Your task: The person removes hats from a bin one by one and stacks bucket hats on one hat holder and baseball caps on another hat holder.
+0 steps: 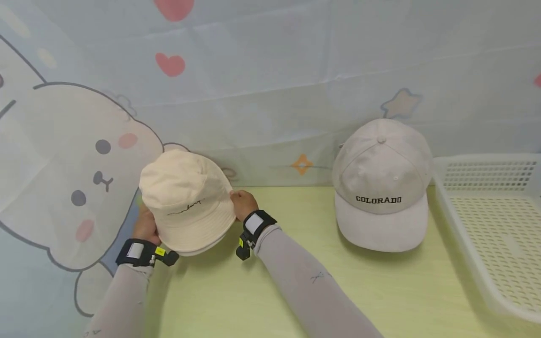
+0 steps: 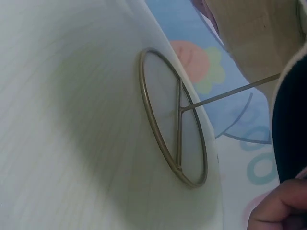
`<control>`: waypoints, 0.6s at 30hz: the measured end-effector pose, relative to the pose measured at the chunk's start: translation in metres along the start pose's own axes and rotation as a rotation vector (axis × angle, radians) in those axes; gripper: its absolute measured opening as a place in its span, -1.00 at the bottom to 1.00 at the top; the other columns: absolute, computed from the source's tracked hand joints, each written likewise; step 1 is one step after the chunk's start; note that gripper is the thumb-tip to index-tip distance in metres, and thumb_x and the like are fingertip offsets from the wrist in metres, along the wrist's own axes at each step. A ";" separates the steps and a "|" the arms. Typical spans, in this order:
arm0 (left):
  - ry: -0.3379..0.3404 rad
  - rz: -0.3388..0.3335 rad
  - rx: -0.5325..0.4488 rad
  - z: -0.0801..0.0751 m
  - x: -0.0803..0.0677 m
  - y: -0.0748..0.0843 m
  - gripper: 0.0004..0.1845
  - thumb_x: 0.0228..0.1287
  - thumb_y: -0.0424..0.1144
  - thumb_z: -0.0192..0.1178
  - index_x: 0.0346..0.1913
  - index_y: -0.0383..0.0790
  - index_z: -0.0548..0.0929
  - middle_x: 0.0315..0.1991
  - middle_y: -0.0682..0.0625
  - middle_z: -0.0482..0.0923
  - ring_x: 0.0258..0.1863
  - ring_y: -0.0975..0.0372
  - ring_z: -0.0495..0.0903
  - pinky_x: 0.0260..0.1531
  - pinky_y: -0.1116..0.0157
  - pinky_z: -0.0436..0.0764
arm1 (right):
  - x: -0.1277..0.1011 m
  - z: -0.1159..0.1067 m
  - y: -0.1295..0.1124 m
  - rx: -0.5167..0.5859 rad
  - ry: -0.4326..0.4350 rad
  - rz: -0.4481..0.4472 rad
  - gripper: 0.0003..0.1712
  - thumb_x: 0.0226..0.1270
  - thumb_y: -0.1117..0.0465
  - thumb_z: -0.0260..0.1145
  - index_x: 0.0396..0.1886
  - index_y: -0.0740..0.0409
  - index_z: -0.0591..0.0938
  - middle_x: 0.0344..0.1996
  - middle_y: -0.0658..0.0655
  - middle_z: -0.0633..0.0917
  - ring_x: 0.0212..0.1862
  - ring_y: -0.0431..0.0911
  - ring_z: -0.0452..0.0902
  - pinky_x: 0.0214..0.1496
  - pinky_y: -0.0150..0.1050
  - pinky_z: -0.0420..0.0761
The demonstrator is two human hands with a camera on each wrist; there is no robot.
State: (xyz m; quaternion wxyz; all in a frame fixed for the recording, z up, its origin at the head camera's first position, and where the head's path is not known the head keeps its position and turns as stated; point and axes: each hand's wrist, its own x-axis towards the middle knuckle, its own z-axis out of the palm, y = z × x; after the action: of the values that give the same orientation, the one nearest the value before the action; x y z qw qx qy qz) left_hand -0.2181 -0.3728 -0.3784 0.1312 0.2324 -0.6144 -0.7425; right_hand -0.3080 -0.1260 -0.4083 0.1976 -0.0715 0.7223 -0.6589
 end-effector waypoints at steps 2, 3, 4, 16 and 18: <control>-0.011 -0.004 -0.015 0.001 -0.004 0.002 -0.72 0.60 -0.14 -0.01 -0.24 0.17 0.70 -0.37 0.27 0.67 -0.31 0.42 0.61 -0.26 0.47 0.58 | 0.004 0.002 0.004 -0.005 0.009 -0.001 -0.48 0.62 -0.10 -0.01 0.25 0.13 0.59 -0.43 0.03 0.59 -0.50 -0.19 0.48 -0.45 -0.39 0.54; -0.023 -0.009 -0.024 0.002 -0.006 0.004 -0.71 0.60 -0.13 -0.02 -0.24 0.18 0.70 -0.36 0.27 0.67 -0.30 0.43 0.61 -0.24 0.48 0.58 | 0.007 0.004 0.005 -0.016 0.017 -0.001 -0.48 0.62 -0.11 -0.01 0.24 0.12 0.59 -0.43 0.03 0.59 -0.50 -0.19 0.48 -0.46 -0.38 0.53; -0.038 -0.002 -0.022 0.002 -0.007 0.005 -0.71 0.60 -0.12 -0.03 -0.23 0.19 0.70 -0.35 0.28 0.67 -0.29 0.43 0.61 -0.23 0.49 0.57 | 0.008 0.004 0.007 -0.028 0.027 -0.006 -0.48 0.62 -0.11 -0.01 0.23 0.12 0.60 -0.43 0.04 0.59 -0.50 -0.18 0.48 -0.46 -0.37 0.52; -0.084 -0.005 -0.072 0.004 -0.025 0.012 -0.66 0.61 -0.12 -0.07 -0.24 0.23 0.72 -0.33 0.28 0.68 -0.27 0.44 0.60 -0.18 0.51 0.54 | 0.010 0.012 0.015 -0.134 0.113 -0.072 -0.48 0.59 -0.14 -0.02 0.02 0.14 0.66 -0.44 0.07 0.63 -0.40 -0.09 0.53 -0.37 -0.31 0.48; -0.113 -0.007 -0.103 0.001 -0.025 0.010 -0.67 0.61 -0.11 -0.07 -0.21 0.21 0.72 -0.28 0.28 0.67 -0.21 0.44 0.60 -0.11 0.51 0.54 | 0.007 0.013 0.014 -0.125 0.117 -0.078 -0.48 0.59 -0.14 -0.03 0.01 0.14 0.65 -0.44 0.08 0.64 -0.39 -0.08 0.53 -0.37 -0.30 0.47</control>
State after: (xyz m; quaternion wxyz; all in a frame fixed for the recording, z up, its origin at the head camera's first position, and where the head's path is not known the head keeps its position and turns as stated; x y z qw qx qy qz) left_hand -0.1977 -0.3620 -0.3636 0.1054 0.1853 -0.5808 -0.7856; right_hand -0.3074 -0.1384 -0.4242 0.1245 -0.0733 0.7691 -0.6226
